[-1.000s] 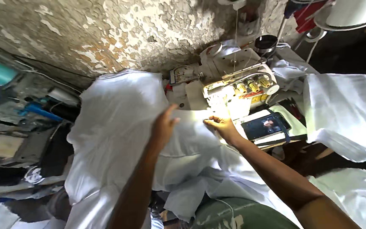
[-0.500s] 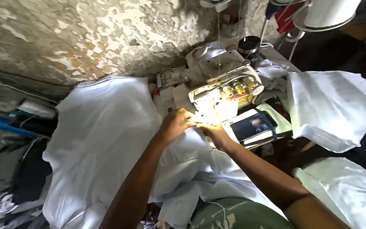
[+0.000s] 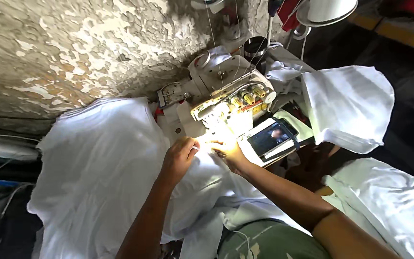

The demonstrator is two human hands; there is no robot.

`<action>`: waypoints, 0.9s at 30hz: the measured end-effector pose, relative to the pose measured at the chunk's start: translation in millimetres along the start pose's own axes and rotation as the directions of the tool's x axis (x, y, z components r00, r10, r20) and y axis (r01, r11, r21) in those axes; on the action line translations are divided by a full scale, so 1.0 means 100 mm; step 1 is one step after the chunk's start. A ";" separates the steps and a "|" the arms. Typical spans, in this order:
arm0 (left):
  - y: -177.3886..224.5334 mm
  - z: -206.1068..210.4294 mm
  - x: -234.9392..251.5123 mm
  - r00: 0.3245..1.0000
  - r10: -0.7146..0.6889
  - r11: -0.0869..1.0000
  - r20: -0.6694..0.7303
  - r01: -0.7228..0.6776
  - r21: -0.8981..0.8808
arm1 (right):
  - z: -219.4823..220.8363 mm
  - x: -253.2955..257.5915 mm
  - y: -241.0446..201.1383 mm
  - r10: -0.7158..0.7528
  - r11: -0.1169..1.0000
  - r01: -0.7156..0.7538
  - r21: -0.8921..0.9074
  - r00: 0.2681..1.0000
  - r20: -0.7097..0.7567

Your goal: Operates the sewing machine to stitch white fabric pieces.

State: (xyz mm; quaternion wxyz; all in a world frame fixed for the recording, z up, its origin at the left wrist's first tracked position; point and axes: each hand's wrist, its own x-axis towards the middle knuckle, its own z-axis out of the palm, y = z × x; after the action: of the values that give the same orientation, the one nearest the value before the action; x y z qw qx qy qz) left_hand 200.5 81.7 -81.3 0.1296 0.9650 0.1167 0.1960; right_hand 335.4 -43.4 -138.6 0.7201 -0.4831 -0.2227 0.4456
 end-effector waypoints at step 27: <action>0.11 -0.14 0.24 0.985 -0.141 0.912 -0.095 0.092 -0.401 | 0.19 -0.07 -0.34 -0.001 1.000 0.001 0.006 0.998 -0.066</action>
State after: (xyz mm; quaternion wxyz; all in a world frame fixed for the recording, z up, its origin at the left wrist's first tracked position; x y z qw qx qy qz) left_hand 217.9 81.0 -57.9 0.3256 0.8966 0.1399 0.2658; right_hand 332.0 -44.6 -99.1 0.7286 -0.4955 -0.1976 0.4296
